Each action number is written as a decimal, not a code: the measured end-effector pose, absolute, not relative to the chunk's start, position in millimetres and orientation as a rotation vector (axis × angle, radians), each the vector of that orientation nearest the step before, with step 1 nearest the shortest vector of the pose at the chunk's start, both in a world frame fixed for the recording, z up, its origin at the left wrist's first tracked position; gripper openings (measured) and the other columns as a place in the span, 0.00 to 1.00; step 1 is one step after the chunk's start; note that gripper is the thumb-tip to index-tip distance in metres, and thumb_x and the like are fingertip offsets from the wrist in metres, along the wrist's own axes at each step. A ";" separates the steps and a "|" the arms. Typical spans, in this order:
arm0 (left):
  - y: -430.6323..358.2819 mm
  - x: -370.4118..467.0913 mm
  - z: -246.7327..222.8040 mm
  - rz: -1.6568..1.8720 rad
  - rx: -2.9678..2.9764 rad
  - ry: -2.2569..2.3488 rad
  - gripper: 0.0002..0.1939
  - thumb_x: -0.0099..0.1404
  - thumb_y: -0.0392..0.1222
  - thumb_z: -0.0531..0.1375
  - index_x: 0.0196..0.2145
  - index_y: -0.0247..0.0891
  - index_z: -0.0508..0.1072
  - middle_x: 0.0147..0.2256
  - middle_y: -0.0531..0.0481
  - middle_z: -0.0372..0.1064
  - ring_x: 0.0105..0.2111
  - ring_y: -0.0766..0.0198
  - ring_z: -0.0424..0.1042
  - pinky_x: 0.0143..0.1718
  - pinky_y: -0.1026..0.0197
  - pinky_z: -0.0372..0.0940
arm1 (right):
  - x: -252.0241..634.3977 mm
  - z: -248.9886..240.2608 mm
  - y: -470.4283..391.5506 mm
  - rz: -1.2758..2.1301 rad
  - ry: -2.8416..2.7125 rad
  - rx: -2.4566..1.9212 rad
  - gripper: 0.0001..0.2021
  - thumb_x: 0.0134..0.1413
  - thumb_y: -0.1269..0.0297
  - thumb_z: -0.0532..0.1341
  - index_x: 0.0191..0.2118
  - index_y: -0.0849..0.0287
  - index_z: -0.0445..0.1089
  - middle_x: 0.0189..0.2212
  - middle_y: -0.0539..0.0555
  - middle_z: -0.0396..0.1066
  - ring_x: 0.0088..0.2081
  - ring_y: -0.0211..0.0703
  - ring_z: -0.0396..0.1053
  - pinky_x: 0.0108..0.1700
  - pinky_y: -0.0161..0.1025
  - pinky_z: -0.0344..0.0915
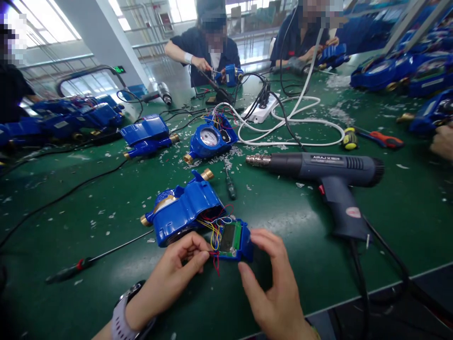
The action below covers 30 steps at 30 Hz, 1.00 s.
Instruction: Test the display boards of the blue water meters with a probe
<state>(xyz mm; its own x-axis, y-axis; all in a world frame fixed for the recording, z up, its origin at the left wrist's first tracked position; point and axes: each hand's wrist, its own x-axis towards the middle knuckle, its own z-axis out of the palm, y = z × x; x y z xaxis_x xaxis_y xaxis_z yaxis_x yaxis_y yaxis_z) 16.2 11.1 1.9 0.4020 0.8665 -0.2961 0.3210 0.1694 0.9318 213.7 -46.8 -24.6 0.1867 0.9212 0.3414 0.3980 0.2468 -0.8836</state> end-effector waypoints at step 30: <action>3.3 18.6 14.2 0.744 1.130 0.981 0.13 0.64 0.47 0.59 0.39 0.34 0.67 0.24 0.50 0.72 0.20 0.71 0.65 0.23 0.70 0.60 | 229.1 -13.5 -18.5 1.416 -1.408 -1.183 0.31 0.61 0.51 0.60 0.66 0.48 0.49 0.65 0.61 0.49 0.64 0.54 0.52 0.62 0.57 0.51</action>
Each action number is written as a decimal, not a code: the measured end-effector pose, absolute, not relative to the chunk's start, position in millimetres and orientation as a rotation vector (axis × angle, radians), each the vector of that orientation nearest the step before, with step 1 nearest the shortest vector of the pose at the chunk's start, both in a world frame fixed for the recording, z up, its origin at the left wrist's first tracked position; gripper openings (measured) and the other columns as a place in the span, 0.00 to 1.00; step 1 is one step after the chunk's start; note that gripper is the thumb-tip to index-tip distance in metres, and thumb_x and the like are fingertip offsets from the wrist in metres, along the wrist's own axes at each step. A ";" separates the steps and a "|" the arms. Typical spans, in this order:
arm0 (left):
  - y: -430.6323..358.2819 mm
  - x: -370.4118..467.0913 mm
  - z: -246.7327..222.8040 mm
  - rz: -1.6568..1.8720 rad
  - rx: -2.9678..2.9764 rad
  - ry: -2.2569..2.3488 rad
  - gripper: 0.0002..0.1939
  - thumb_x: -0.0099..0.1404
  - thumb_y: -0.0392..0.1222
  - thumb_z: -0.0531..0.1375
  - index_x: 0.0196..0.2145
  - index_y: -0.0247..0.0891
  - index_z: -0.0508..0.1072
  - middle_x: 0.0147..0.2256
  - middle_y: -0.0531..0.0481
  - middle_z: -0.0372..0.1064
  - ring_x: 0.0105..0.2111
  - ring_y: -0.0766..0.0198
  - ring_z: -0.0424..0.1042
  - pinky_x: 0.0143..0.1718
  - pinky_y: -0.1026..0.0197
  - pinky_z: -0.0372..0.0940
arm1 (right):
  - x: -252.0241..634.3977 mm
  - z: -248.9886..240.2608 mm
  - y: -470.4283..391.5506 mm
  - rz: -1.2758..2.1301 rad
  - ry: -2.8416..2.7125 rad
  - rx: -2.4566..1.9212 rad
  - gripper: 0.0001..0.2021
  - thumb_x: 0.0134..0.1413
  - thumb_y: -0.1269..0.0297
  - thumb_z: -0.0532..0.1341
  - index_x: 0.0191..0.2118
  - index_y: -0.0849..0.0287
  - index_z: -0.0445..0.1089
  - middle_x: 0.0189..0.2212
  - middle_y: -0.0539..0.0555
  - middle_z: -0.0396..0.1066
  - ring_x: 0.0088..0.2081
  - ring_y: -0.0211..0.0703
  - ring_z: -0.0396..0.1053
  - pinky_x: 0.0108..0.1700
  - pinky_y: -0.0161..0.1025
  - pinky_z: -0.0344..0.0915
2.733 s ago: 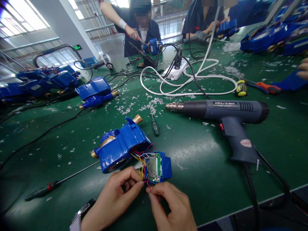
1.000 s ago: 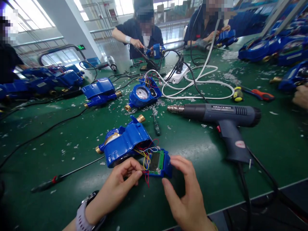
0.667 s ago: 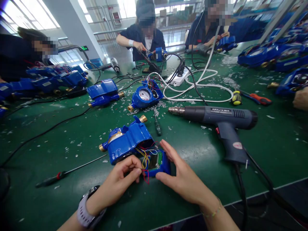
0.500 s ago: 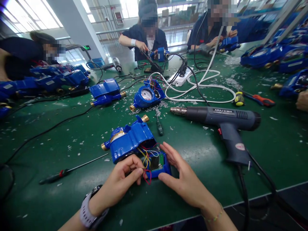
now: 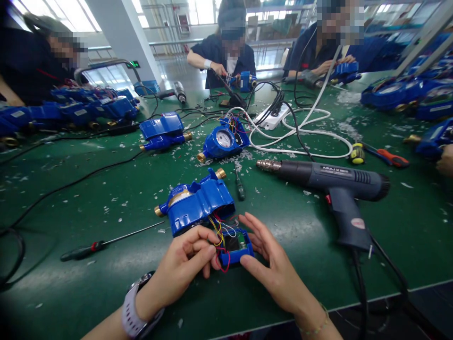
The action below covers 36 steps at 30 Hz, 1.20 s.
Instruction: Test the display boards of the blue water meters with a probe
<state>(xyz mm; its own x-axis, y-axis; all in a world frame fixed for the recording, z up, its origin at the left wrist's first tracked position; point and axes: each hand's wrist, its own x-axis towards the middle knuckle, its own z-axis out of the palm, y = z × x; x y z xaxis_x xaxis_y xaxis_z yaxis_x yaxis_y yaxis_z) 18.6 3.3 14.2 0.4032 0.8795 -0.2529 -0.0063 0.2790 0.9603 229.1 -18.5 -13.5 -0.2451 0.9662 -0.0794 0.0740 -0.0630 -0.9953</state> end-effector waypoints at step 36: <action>9.3 5.5 4.6 0.700 2.236 1.156 0.01 0.65 0.38 0.61 0.36 0.42 0.73 0.32 0.56 0.77 0.30 0.63 0.76 0.31 0.62 0.67 | 204.1 -20.0 -41.5 0.122 -1.842 -1.237 0.28 0.58 0.73 0.61 0.62 0.62 0.54 0.60 0.64 0.55 0.61 0.52 0.55 0.60 0.49 0.58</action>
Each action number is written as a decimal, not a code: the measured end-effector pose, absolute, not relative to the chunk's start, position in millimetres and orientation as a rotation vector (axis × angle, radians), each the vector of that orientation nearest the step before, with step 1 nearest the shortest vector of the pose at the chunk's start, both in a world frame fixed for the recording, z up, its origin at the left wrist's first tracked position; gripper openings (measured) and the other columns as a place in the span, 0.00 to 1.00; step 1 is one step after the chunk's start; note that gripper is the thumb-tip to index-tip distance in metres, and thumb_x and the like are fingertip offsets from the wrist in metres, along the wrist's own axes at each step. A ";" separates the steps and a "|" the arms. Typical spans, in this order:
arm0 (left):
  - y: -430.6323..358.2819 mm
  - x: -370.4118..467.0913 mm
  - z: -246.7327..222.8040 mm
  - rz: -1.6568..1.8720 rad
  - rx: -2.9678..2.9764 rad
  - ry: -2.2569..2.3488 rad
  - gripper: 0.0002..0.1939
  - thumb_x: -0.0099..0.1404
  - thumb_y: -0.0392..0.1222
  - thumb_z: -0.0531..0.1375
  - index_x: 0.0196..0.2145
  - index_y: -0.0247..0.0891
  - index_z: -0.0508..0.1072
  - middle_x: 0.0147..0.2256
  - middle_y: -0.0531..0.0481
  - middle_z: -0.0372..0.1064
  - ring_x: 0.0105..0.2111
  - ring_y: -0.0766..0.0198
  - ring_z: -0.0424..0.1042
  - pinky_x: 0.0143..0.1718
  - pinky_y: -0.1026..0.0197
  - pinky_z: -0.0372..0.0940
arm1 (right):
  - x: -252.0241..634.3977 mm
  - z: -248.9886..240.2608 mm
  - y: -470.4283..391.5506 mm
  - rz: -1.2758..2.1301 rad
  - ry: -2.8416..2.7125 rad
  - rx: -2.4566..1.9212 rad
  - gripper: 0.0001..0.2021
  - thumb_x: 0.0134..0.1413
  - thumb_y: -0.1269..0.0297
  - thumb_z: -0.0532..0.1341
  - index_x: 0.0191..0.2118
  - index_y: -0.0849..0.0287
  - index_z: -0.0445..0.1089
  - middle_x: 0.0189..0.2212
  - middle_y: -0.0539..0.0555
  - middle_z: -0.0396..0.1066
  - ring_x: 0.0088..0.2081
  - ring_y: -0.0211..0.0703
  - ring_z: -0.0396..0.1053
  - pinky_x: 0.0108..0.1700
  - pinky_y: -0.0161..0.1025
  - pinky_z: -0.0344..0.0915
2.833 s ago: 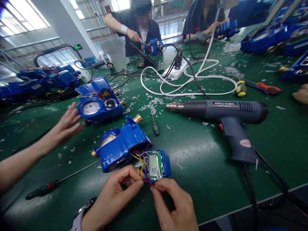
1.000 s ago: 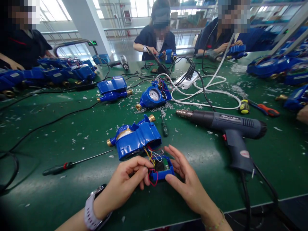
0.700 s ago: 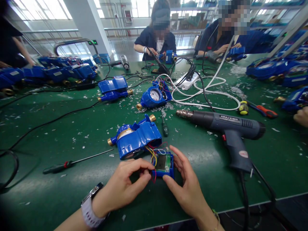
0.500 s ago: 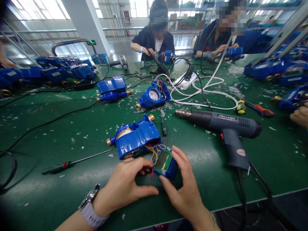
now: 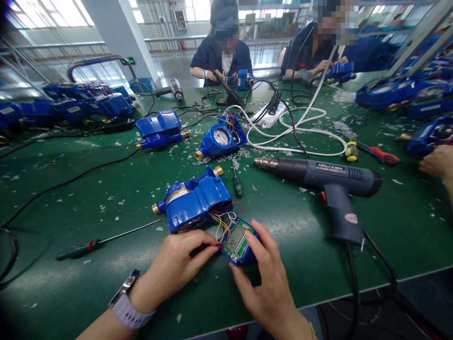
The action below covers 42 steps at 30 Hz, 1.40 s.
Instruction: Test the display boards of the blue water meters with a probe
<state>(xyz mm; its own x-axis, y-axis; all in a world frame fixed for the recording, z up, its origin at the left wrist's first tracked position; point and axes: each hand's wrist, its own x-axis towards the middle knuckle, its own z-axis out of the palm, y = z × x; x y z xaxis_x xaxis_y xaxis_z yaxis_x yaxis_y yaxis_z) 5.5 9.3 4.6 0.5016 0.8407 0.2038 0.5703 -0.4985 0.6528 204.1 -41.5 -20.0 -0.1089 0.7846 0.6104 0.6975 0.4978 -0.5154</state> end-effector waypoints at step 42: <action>7.6 9.9 0.0 0.802 2.319 1.115 0.04 0.66 0.36 0.59 0.35 0.38 0.75 0.31 0.51 0.76 0.29 0.63 0.75 0.31 0.62 0.69 | 201.5 -18.8 -37.1 0.173 -1.918 -1.217 0.27 0.60 0.76 0.58 0.63 0.62 0.52 0.59 0.64 0.55 0.60 0.53 0.56 0.60 0.53 0.59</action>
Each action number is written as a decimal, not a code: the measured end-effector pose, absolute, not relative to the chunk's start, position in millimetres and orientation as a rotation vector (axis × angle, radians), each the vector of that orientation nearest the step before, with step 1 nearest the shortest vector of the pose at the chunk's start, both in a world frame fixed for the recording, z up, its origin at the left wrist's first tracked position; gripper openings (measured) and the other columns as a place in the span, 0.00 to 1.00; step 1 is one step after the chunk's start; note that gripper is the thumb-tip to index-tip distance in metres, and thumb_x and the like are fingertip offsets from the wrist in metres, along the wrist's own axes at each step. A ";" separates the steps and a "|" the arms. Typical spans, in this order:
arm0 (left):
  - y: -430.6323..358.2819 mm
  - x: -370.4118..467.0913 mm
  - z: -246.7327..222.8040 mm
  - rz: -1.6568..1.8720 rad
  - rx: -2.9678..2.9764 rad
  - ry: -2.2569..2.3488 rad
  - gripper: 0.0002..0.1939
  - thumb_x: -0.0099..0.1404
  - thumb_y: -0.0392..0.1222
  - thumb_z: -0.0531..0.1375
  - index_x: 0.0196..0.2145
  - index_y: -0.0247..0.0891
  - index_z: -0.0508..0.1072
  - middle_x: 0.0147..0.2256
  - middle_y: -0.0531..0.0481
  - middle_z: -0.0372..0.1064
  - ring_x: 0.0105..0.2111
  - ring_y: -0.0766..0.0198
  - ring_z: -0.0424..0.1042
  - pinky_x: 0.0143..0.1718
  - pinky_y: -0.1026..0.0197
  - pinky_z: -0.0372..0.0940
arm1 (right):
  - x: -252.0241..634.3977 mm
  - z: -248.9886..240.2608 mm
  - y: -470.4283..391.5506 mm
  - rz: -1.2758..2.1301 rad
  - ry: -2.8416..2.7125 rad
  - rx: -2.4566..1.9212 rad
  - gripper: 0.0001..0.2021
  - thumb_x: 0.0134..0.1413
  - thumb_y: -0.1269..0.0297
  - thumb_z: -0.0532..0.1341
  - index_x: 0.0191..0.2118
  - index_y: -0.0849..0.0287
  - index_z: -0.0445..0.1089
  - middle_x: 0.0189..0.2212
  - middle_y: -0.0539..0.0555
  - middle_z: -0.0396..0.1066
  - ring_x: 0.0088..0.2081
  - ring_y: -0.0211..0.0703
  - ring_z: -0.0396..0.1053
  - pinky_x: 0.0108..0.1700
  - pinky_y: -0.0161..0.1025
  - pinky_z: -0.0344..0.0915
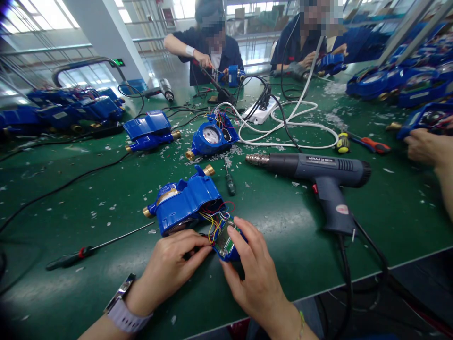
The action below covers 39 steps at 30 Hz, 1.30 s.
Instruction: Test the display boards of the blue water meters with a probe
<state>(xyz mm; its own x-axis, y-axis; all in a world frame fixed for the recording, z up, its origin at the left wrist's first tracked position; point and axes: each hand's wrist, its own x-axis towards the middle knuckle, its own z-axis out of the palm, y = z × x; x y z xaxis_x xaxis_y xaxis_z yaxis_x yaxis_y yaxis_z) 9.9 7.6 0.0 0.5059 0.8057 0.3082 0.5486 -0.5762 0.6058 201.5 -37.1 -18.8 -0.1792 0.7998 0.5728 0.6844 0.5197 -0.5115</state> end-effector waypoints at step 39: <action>4.3 12.0 3.1 0.541 2.272 1.291 0.10 0.64 0.38 0.60 0.44 0.45 0.72 0.42 0.50 0.72 0.38 0.59 0.74 0.39 0.59 0.70 | 205.2 -37.5 -33.2 0.208 -1.850 -1.398 0.31 0.61 0.67 0.56 0.66 0.57 0.45 0.59 0.64 0.59 0.58 0.54 0.62 0.54 0.52 0.67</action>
